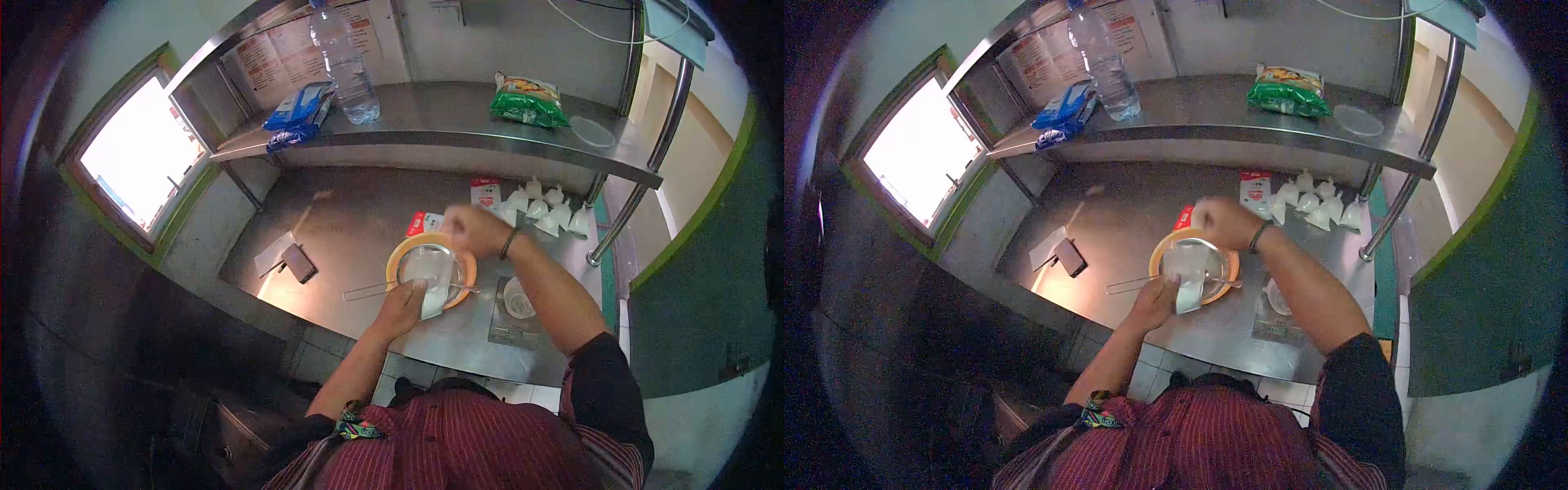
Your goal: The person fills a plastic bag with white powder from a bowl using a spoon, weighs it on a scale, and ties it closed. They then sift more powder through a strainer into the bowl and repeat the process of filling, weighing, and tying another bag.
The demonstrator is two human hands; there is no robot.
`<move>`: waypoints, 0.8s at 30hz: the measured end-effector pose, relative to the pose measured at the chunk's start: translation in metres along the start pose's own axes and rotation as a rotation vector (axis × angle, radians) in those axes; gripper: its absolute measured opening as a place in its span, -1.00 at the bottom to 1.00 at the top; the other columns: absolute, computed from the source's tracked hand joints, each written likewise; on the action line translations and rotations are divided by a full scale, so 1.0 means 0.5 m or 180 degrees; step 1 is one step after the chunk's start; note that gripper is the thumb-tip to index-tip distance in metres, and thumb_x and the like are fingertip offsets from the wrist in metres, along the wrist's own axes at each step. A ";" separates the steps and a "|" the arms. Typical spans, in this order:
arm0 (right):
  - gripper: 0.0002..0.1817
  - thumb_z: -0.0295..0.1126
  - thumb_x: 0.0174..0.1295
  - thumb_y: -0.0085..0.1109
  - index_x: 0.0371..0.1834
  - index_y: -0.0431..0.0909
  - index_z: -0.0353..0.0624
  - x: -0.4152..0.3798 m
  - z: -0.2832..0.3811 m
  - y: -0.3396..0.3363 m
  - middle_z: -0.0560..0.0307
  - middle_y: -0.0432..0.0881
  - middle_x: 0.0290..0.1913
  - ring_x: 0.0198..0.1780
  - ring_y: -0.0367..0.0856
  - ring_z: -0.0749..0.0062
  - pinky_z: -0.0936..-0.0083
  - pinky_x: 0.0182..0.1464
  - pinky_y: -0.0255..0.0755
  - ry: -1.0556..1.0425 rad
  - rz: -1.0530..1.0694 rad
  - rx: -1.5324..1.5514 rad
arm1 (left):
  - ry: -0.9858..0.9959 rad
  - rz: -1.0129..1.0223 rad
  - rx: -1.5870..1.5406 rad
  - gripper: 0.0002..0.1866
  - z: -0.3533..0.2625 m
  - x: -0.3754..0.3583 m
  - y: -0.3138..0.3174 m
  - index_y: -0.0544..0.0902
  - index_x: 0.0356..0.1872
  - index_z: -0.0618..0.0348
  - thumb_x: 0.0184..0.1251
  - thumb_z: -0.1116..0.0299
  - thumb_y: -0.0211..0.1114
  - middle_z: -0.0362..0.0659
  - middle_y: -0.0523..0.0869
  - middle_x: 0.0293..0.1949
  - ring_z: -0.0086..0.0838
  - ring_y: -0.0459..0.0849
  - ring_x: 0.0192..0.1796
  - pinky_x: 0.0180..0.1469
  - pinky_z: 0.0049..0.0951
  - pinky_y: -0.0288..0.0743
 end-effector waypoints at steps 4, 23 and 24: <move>-0.71 -0.43 0.02 0.28 -0.15 0.55 -0.16 -0.023 0.005 -0.100 0.12 0.63 -0.31 -0.28 0.59 0.30 0.39 -0.16 0.50 0.0217 -0.1608 0.0381 | -0.0408 0.0075 -0.0028 -0.50 0.014 -0.011 0.002 0.62 -0.13 0.28 0.65 0.02 -0.11 0.11 0.71 -0.31 -0.13 0.71 -0.23 -0.09 -0.17 0.52; -0.49 -0.17 0.05 0.48 0.04 0.57 -0.15 -0.060 0.059 0.064 -0.05 0.54 0.08 0.16 0.54 0.16 0.30 0.16 0.45 -0.0738 0.0193 -0.0159 | -0.0394 0.0137 -0.0801 -0.53 0.016 -0.021 0.014 0.64 -0.06 0.29 0.68 0.08 -0.09 -0.12 0.69 -0.30 -0.43 0.65 -0.23 -0.09 -0.32 0.54; -0.49 -0.15 0.05 0.49 0.01 0.58 -0.17 -0.061 0.055 0.072 -0.06 0.55 0.07 0.14 0.55 0.13 0.29 0.15 0.45 -0.0812 0.0241 0.0064 | -0.0395 0.0142 -0.0800 -0.53 0.024 -0.020 0.015 0.64 -0.06 0.29 0.68 0.08 -0.09 -0.12 0.69 -0.30 -0.43 0.65 -0.23 -0.09 -0.32 0.54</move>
Point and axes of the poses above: each hand's wrist, its own x-axis towards the middle knuckle, its own y-axis out of the palm, z = x × y, the point moved 6 cm from there along x, towards the middle knuckle
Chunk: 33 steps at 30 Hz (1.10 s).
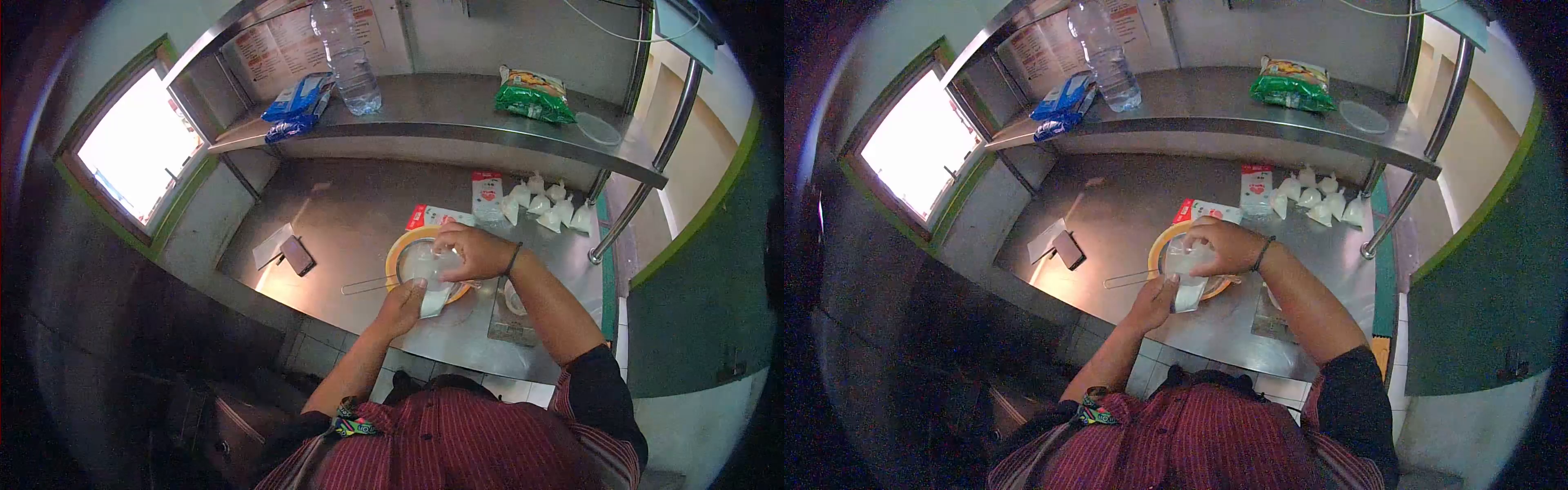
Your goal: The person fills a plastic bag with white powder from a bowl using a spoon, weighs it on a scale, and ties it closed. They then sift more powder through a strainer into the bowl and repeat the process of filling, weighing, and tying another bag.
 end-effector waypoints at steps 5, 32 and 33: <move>-0.51 -0.10 0.04 0.51 -0.11 0.61 -0.22 -0.015 -0.012 0.006 -0.07 0.58 0.03 0.07 0.59 0.07 0.25 0.12 0.47 -0.0288 0.0333 -0.0185 | -0.0085 0.0101 -0.0040 -0.54 0.018 0.001 0.004 0.62 -0.13 0.28 0.68 0.08 -0.10 -0.17 0.66 -0.34 -0.49 0.60 -0.27 -0.12 -0.37 0.52; -0.70 -0.08 0.34 0.17 -0.15 0.68 -0.06 -0.023 0.125 0.089 -0.04 0.73 -0.26 -0.17 0.74 0.07 0.21 -0.06 0.55 0.0114 0.0469 0.0297 | 0.1452 0.0817 0.0506 -0.71 -0.021 -0.011 0.101 0.66 0.03 0.20 0.36 0.30 0.31 -0.01 0.72 -0.01 -0.24 0.69 0.05 0.12 -0.23 0.54; -0.71 -0.08 0.34 0.17 -0.16 0.68 -0.05 -0.019 0.135 0.087 -0.05 0.73 -0.27 -0.18 0.74 0.05 0.20 -0.06 0.55 0.0222 0.0564 0.0133 | 0.1423 0.1053 0.0356 -0.73 -0.029 -0.004 0.105 0.67 0.00 0.22 0.35 0.33 0.31 -0.02 0.72 -0.01 -0.25 0.69 0.05 0.12 -0.23 0.55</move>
Point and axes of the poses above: each hand's wrist, its own x-axis towards the middle knuckle, its own y-axis out of the palm, z = x × y, the point moved 6 cm from there along x, towards the middle knuckle
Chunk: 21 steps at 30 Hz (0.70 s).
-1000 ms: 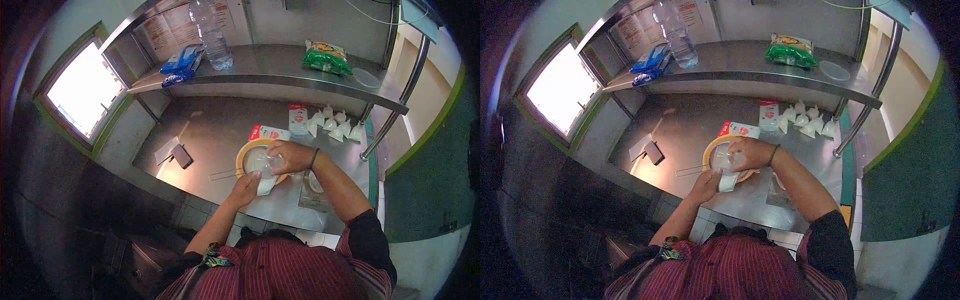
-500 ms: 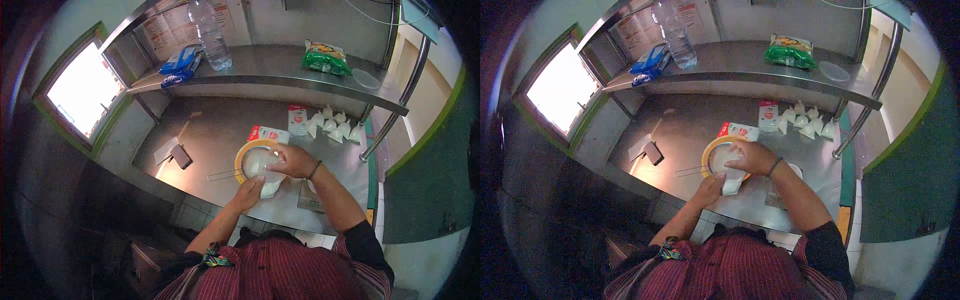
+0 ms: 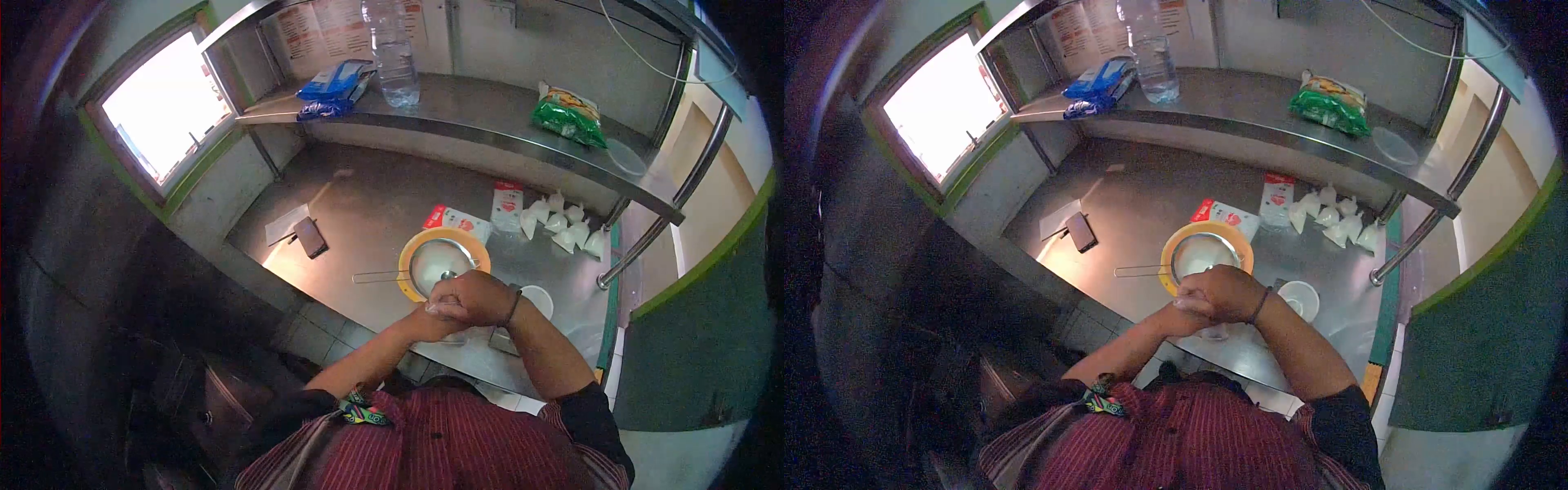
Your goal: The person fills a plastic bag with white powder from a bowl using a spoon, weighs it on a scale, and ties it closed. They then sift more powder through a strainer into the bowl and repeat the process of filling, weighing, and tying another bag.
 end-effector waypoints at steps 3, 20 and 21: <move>-0.71 -0.06 0.33 0.18 -0.17 0.69 -0.03 0.007 0.016 -0.010 -0.05 0.74 -0.29 -0.20 0.74 0.02 0.20 -0.10 0.55 0.0144 -0.0048 -0.0397 | -0.0082 0.0551 0.0488 -0.77 -0.021 0.015 0.000 0.69 -0.04 0.22 0.36 0.36 0.27 -0.03 0.72 -0.01 -0.27 0.67 0.09 0.13 -0.24 0.54; -0.69 -0.06 0.30 0.23 -0.23 0.67 -0.09 -0.022 -0.021 -0.035 -0.04 0.71 -0.35 -0.30 0.71 0.03 0.21 -0.20 0.54 0.0526 -0.1239 0.0200 | -0.1369 0.0491 -0.0597 -0.74 -0.136 0.033 -0.016 0.61 0.05 0.25 0.53 0.40 0.03 -0.06 0.69 0.02 -0.25 0.59 0.19 0.30 -0.27 0.40; -0.67 -0.04 0.30 0.22 -0.22 0.66 -0.08 -0.024 -0.022 -0.039 -0.07 0.71 -0.30 -0.25 0.71 -0.03 0.15 -0.16 0.54 0.0478 -0.1341 0.0222 | -0.2015 0.0590 -0.0379 -0.74 -0.148 0.028 -0.024 0.61 0.05 0.26 0.53 0.42 0.01 -0.06 0.69 0.02 -0.26 0.58 0.19 0.30 -0.27 0.40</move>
Point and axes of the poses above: each hand's wrist, its own x-axis towards the middle knuckle, its own y-axis out of the palm, z = x × y, the point moved 6 cm from there along x, towards the middle knuckle
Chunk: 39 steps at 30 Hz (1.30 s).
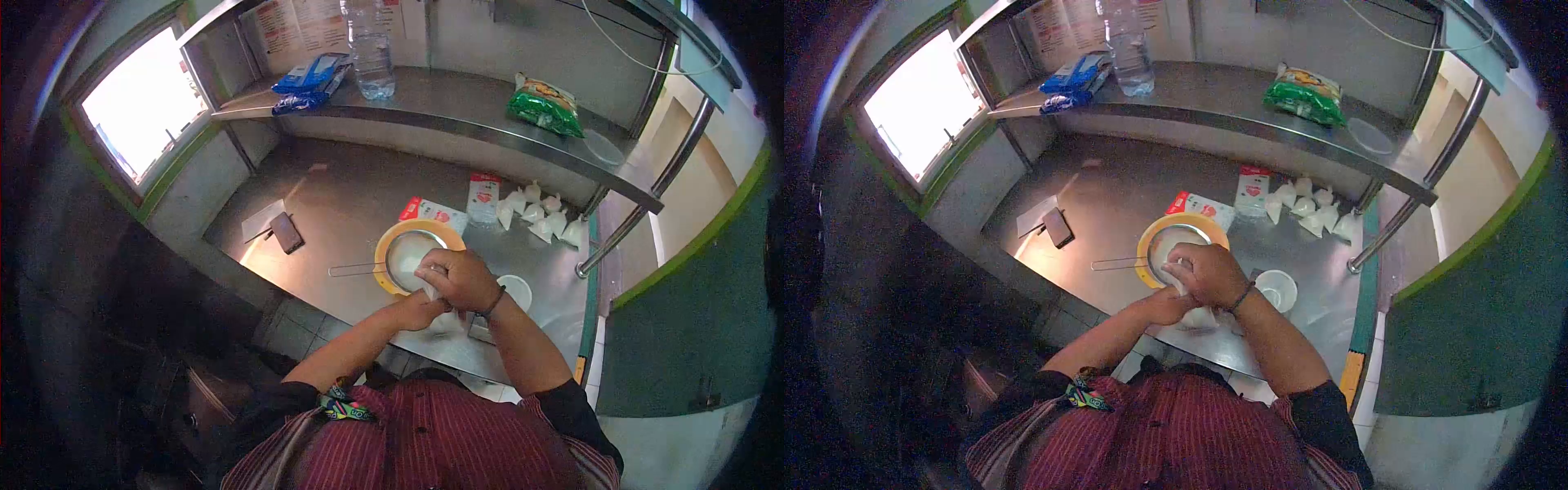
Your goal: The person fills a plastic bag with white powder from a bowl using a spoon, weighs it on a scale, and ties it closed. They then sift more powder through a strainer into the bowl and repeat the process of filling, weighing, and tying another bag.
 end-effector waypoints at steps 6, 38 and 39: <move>-0.65 -0.07 0.29 0.28 -0.14 0.65 -0.15 -0.004 0.003 -0.017 -0.04 0.73 -0.32 -0.27 0.73 0.08 0.23 -0.15 0.55 0.0617 0.0277 0.0323 | 0.0957 -0.0265 0.0201 -0.71 0.102 0.096 -0.011 0.61 0.10 0.23 0.47 0.35 0.13 -0.08 0.70 0.05 -0.29 0.60 0.18 0.28 -0.26 0.43; -0.57 0.04 0.32 0.18 -0.37 0.62 -0.15 -0.032 -0.066 -0.111 -0.12 0.67 -0.42 -0.36 0.66 -0.07 0.15 -0.28 0.47 0.0479 -0.0032 -0.0486 | 0.0950 -0.0362 -0.0008 -0.64 -0.005 0.151 0.003 0.65 0.10 0.19 0.32 0.31 0.32 -0.10 0.74 0.02 -0.35 0.67 0.07 0.20 -0.36 0.48; -0.57 0.04 0.31 0.19 -0.36 0.62 -0.16 -0.029 -0.059 -0.113 -0.12 0.69 -0.39 -0.33 0.68 -0.06 0.14 -0.26 0.48 0.0337 0.0128 -0.0634 | 0.0926 -0.0479 0.0287 -0.59 -0.023 0.143 -0.008 0.62 0.13 0.19 0.27 0.32 0.36 -0.10 0.72 0.05 -0.34 0.66 0.11 0.22 -0.36 0.46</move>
Point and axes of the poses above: each hand's wrist, its own x-axis towards the middle knuckle, its own y-axis out of the palm, z = x × y, the point moved 6 cm from there along x, towards the middle knuckle
